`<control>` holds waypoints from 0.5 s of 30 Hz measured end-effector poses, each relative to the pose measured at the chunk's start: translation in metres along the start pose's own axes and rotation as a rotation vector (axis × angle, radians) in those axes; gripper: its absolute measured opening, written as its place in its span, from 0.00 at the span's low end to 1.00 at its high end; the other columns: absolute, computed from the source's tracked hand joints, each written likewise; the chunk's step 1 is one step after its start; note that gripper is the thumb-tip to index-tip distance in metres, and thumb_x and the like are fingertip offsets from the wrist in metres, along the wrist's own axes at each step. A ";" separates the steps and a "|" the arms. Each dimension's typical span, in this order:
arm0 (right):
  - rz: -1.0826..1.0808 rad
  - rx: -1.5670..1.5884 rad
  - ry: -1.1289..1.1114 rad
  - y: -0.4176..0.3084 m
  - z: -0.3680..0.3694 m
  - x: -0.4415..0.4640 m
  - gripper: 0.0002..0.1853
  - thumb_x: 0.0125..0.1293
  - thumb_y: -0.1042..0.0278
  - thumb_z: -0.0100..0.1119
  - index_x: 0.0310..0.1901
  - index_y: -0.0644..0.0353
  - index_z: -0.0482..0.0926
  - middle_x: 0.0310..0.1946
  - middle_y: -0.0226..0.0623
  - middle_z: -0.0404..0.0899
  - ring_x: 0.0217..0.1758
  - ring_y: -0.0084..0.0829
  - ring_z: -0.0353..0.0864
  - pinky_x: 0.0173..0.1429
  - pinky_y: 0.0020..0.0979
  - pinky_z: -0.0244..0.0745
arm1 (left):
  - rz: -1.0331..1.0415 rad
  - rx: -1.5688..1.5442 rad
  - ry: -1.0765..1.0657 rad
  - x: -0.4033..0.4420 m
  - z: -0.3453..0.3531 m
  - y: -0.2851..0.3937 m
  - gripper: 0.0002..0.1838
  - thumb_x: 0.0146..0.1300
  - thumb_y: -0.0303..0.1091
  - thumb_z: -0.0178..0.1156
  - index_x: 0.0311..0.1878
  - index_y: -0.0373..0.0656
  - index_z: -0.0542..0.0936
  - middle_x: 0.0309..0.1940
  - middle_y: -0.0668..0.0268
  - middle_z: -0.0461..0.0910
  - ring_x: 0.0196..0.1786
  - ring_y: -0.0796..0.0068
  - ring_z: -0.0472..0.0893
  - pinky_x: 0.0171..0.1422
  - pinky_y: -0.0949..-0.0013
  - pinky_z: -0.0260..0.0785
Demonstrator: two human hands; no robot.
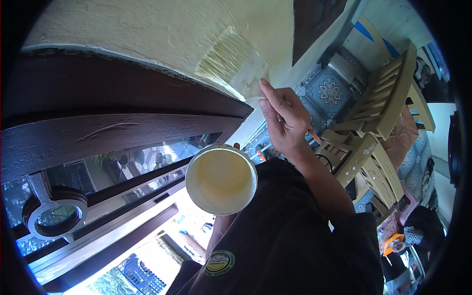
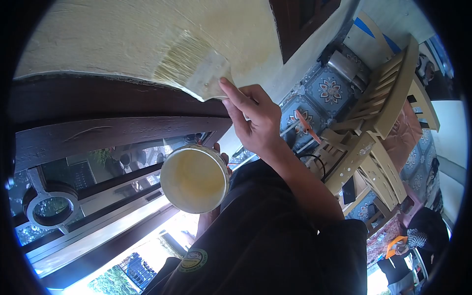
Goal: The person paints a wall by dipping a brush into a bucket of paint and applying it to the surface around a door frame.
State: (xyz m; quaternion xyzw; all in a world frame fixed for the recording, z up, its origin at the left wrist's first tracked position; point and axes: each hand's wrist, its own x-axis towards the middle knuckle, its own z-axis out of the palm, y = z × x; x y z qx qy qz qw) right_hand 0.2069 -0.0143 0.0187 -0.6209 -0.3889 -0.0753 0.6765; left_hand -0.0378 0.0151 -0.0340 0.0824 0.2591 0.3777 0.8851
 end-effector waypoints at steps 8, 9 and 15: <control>-0.059 -0.097 -0.043 0.033 0.006 -0.003 0.25 0.65 0.75 0.69 0.64 0.45 0.83 0.30 0.34 0.79 0.24 0.28 0.79 0.27 0.30 0.74 | -0.120 -0.241 -0.179 0.008 0.016 0.007 0.40 0.70 0.60 0.60 0.79 0.54 0.63 0.76 0.40 0.57 0.72 0.33 0.63 0.71 0.24 0.64; -0.058 -0.098 -0.046 0.043 0.005 -0.015 0.25 0.65 0.75 0.69 0.64 0.45 0.83 0.30 0.34 0.79 0.24 0.28 0.79 0.27 0.30 0.74 | -0.240 -0.333 -0.333 0.011 0.022 0.008 0.39 0.70 0.60 0.60 0.79 0.54 0.63 0.76 0.39 0.58 0.72 0.32 0.63 0.71 0.24 0.63; 0.128 -0.347 -0.248 0.081 -0.026 -0.084 0.24 0.65 0.73 0.70 0.62 0.43 0.84 0.32 0.33 0.81 0.25 0.29 0.82 0.27 0.31 0.77 | -0.257 -0.374 -0.297 0.012 0.026 0.002 0.38 0.69 0.58 0.61 0.78 0.53 0.66 0.76 0.41 0.58 0.73 0.35 0.62 0.74 0.24 0.61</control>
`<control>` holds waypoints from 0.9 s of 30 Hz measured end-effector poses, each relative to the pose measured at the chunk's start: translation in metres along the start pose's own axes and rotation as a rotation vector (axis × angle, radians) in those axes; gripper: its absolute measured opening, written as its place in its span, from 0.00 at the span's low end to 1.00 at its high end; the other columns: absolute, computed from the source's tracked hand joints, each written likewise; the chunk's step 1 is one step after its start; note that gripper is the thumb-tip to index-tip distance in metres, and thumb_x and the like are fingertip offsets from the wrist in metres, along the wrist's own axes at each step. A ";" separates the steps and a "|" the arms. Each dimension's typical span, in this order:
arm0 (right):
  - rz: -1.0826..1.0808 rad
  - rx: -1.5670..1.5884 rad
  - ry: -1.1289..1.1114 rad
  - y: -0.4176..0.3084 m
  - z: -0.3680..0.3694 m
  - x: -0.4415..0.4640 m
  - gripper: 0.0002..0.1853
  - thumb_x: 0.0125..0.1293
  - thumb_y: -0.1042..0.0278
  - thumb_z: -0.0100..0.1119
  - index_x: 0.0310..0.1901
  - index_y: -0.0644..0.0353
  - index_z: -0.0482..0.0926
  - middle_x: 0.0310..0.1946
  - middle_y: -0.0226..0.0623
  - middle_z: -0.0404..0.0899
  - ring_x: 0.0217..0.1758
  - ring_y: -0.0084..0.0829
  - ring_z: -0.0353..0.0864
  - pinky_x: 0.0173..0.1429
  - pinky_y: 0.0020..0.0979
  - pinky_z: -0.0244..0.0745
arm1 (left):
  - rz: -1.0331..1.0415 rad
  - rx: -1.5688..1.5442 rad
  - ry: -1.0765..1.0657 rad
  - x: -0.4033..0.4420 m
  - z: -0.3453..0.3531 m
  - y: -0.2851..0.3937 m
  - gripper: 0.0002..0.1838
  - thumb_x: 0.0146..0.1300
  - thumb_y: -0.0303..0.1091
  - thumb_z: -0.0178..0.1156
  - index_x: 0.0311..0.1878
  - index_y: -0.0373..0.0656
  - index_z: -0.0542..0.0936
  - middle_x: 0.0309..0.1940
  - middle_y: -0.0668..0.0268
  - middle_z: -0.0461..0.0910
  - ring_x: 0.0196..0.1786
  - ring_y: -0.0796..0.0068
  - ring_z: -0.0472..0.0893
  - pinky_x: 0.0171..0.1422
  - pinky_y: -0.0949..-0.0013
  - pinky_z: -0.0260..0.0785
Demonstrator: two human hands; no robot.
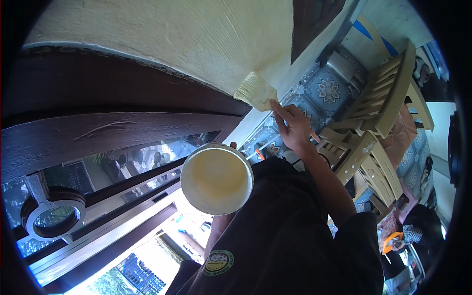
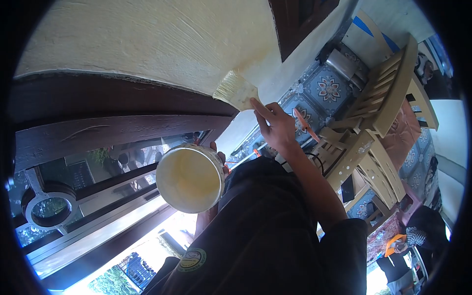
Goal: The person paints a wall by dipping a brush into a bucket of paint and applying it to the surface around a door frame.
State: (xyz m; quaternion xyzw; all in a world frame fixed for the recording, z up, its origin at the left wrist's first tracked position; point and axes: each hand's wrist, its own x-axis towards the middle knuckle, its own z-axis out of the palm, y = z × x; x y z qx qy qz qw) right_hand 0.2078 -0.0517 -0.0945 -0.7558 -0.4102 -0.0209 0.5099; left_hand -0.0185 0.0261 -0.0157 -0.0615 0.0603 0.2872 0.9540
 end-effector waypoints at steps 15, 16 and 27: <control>-0.160 0.023 0.177 -0.036 0.023 0.040 0.28 0.64 0.71 0.68 0.66 0.37 0.80 0.33 0.31 0.79 0.27 0.30 0.83 0.27 0.31 0.78 | 0.070 0.064 0.119 -0.015 -0.003 0.000 0.37 0.70 0.56 0.61 0.78 0.52 0.66 0.77 0.45 0.58 0.77 0.40 0.58 0.77 0.23 0.55; -0.161 0.030 0.173 -0.028 0.025 0.031 0.28 0.64 0.71 0.68 0.66 0.37 0.80 0.33 0.31 0.79 0.27 0.30 0.83 0.27 0.31 0.78 | 0.078 0.066 0.120 -0.015 0.001 -0.001 0.37 0.70 0.56 0.61 0.78 0.52 0.66 0.77 0.45 0.58 0.77 0.40 0.58 0.77 0.23 0.55; -0.100 0.198 0.241 -0.061 -0.017 0.047 0.25 0.66 0.72 0.69 0.64 0.43 0.83 0.31 0.32 0.80 0.24 0.30 0.81 0.27 0.31 0.78 | 0.080 0.090 0.165 -0.016 0.000 -0.004 0.38 0.69 0.56 0.64 0.77 0.52 0.66 0.77 0.45 0.57 0.79 0.40 0.56 0.77 0.24 0.55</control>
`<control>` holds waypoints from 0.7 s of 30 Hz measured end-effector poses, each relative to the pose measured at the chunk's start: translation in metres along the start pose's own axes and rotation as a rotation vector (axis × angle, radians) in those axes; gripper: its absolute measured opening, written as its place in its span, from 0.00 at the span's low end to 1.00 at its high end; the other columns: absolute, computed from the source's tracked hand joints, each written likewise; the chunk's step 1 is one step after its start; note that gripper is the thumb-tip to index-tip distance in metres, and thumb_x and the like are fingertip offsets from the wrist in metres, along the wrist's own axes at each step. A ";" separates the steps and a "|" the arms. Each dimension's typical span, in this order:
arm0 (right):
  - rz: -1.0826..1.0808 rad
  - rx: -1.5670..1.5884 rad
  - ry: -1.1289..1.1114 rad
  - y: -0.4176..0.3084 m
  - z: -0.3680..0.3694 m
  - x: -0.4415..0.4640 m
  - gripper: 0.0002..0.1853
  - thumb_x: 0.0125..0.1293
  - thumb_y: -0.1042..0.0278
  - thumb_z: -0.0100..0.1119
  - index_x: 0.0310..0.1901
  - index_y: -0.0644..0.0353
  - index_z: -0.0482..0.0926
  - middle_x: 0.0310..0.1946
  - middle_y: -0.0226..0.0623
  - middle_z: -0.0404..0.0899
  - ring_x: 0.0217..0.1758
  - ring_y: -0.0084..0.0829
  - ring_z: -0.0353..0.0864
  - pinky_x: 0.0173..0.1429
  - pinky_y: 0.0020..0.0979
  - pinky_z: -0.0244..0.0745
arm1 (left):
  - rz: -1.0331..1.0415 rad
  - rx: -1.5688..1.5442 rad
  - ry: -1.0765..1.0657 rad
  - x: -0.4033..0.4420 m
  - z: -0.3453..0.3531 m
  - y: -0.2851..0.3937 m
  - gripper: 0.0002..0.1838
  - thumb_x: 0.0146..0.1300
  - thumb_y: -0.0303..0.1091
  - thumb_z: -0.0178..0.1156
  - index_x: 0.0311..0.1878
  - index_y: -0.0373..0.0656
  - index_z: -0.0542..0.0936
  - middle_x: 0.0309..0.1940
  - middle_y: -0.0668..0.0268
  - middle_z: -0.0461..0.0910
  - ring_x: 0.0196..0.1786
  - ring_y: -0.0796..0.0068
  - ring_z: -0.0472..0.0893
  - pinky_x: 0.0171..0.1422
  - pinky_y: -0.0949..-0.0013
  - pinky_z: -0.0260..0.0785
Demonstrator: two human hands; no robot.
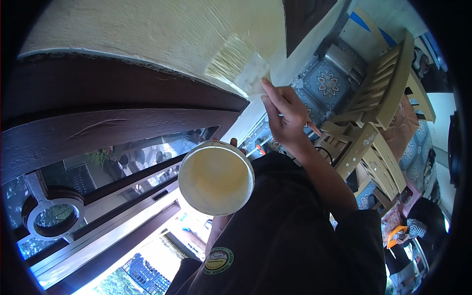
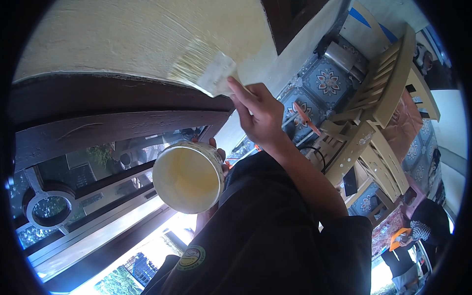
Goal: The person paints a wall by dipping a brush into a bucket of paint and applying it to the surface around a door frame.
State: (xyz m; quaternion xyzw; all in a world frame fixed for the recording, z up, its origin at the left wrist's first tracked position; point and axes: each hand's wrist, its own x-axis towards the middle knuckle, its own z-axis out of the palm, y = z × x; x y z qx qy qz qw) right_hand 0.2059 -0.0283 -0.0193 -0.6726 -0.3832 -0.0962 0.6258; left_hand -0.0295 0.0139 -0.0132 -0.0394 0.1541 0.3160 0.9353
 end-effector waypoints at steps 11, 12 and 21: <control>0.053 -0.223 -0.150 0.046 0.022 -0.042 0.26 0.63 0.74 0.69 0.63 0.41 0.83 0.32 0.32 0.79 0.25 0.30 0.81 0.28 0.31 0.77 | -0.001 0.221 -0.059 0.005 0.007 0.006 0.26 0.79 0.50 0.49 0.75 0.56 0.69 0.77 0.60 0.64 0.78 0.48 0.63 0.82 0.45 0.60; 0.057 -0.227 -0.149 0.053 0.016 -0.056 0.26 0.63 0.74 0.69 0.63 0.41 0.83 0.32 0.32 0.79 0.25 0.30 0.81 0.28 0.31 0.77 | -0.051 0.209 -0.117 0.007 0.007 0.006 0.26 0.79 0.51 0.50 0.75 0.55 0.70 0.77 0.61 0.65 0.78 0.48 0.63 0.81 0.45 0.61; 0.056 -0.025 -0.017 -0.002 -0.006 0.013 0.24 0.65 0.74 0.69 0.63 0.45 0.84 0.31 0.34 0.81 0.25 0.29 0.81 0.28 0.31 0.76 | 0.178 0.248 0.192 0.006 0.007 -0.004 0.37 0.68 0.57 0.64 0.75 0.51 0.70 0.75 0.44 0.63 0.75 0.40 0.63 0.68 0.31 0.68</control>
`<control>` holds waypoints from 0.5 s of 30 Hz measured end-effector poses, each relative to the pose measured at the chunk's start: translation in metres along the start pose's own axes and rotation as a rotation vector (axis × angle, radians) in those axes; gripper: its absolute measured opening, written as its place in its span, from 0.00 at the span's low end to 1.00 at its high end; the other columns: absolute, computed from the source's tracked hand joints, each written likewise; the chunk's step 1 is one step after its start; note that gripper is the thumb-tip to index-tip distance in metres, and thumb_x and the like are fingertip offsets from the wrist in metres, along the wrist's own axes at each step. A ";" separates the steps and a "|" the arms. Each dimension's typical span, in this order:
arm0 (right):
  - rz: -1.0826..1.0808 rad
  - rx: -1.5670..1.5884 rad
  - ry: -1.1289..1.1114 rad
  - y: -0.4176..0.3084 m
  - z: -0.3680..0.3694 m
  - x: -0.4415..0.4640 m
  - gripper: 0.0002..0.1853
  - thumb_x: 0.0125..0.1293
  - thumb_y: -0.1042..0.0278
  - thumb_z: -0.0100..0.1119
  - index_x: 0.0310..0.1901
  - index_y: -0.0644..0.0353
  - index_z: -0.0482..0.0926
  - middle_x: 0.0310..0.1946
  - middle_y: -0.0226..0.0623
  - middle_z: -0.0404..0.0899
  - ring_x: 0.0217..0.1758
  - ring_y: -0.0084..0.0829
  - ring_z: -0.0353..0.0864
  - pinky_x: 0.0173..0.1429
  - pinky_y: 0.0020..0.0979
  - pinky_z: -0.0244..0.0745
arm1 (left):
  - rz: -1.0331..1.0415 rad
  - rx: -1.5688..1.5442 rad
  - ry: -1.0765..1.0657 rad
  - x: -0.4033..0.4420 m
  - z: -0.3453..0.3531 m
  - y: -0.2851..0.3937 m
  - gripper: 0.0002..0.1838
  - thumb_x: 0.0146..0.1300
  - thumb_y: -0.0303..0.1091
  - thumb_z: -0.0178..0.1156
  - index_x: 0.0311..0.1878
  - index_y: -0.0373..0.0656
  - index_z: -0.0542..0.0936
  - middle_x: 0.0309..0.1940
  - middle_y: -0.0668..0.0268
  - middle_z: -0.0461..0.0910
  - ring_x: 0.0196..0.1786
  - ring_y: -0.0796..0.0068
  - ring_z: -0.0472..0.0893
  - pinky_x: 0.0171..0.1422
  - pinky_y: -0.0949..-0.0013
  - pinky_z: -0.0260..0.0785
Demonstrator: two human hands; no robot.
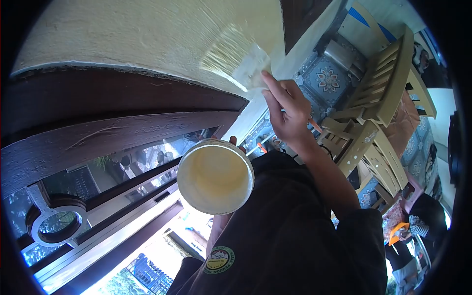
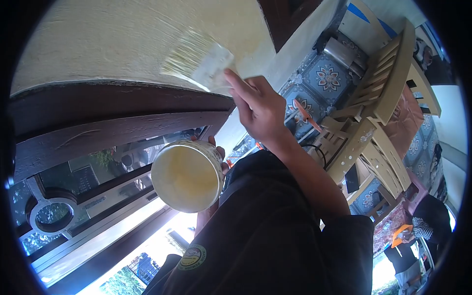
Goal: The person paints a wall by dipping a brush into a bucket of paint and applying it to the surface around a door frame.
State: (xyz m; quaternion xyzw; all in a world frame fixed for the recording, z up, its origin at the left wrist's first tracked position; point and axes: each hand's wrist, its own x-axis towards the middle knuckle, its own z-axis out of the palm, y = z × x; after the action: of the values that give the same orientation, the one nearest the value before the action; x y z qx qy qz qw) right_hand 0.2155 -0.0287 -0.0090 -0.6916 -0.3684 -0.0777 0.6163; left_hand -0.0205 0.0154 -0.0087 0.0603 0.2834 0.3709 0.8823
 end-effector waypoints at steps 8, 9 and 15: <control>-0.090 -0.149 -0.014 0.046 0.031 -0.013 0.24 0.67 0.72 0.67 0.64 0.42 0.82 0.32 0.33 0.80 0.26 0.32 0.82 0.29 0.33 0.79 | -0.139 -0.077 -0.263 0.000 0.008 0.003 0.28 0.77 0.52 0.54 0.76 0.57 0.69 0.77 0.55 0.63 0.78 0.43 0.61 0.79 0.42 0.65; -0.088 -0.145 -0.019 0.058 0.029 -0.029 0.24 0.67 0.72 0.67 0.64 0.42 0.82 0.32 0.33 0.80 0.26 0.32 0.82 0.29 0.33 0.79 | -0.052 -0.051 -0.156 -0.001 0.003 0.003 0.29 0.76 0.53 0.55 0.76 0.57 0.68 0.77 0.52 0.63 0.78 0.41 0.61 0.78 0.41 0.64; 0.096 -0.142 -0.139 0.080 -0.004 -0.086 0.23 0.67 0.75 0.67 0.64 0.50 0.82 0.30 0.35 0.80 0.26 0.31 0.81 0.30 0.33 0.76 | -0.232 -0.222 -0.208 0.001 0.010 0.003 0.37 0.67 0.55 0.66 0.76 0.56 0.69 0.76 0.48 0.61 0.77 0.42 0.59 0.72 0.28 0.64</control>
State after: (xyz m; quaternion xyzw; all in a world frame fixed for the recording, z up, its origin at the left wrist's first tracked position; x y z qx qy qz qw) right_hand 0.2037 -0.0649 -0.1200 -0.7541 -0.3705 -0.0259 0.5417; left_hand -0.0160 0.0191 -0.0001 -0.0324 0.1528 0.2875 0.9450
